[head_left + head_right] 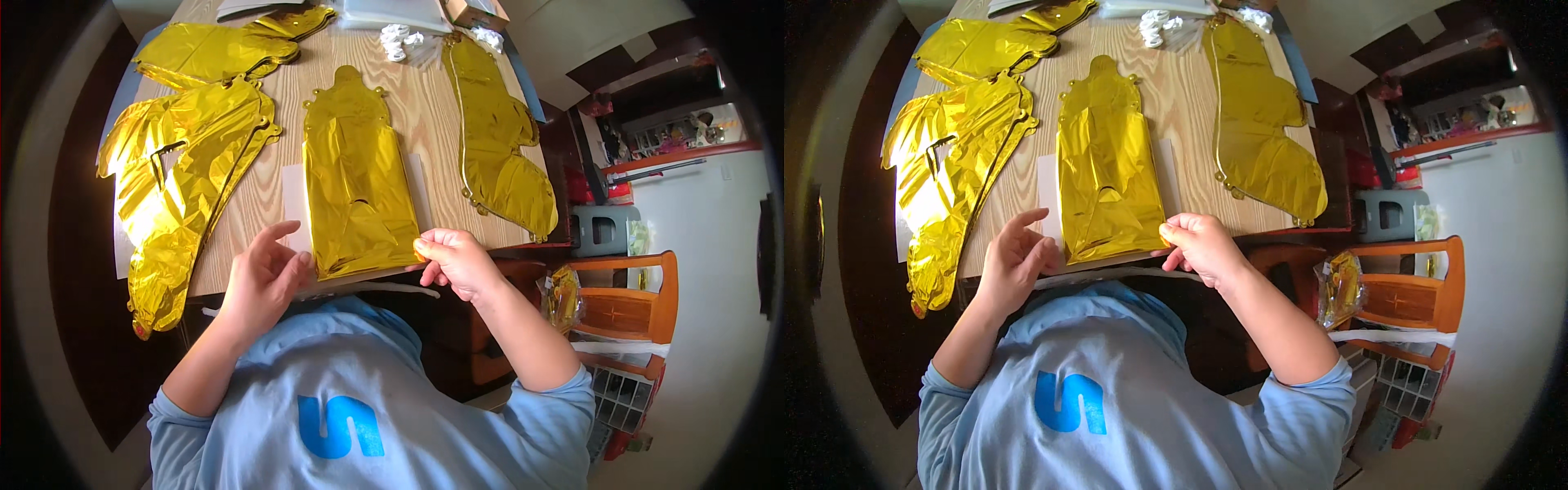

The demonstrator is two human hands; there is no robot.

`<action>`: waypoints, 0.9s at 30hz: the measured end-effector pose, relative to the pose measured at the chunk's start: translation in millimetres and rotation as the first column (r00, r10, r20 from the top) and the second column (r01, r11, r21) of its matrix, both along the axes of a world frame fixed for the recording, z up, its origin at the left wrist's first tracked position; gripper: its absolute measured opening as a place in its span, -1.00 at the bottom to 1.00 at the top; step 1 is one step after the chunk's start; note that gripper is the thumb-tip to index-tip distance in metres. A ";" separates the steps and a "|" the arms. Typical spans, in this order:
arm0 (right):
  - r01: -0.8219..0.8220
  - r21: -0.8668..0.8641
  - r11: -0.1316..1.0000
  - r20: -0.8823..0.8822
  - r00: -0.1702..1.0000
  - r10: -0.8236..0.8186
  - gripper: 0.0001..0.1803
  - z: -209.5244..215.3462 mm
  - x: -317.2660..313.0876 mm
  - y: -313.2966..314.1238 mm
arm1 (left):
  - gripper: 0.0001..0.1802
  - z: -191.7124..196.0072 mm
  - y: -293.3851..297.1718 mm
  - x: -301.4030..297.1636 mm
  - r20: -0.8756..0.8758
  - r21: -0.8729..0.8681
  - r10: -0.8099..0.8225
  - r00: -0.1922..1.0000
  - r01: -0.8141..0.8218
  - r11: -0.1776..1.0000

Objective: Folding and preparing gold-colored foil letter balloons for packaging.

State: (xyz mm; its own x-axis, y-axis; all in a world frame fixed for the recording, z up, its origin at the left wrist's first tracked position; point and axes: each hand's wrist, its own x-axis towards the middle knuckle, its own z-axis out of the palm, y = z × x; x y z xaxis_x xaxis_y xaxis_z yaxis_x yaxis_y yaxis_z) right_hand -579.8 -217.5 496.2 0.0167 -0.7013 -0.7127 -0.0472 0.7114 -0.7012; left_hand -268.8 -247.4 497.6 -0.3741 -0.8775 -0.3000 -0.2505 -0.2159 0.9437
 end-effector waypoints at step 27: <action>0.030 -0.079 0.996 -0.063 0.997 -0.035 -0.73 0.3 4.1 -8.7 | -0.15 7.1 -19.7 -22.4 0.015 0.180 0.063 0.998 -0.064 0.982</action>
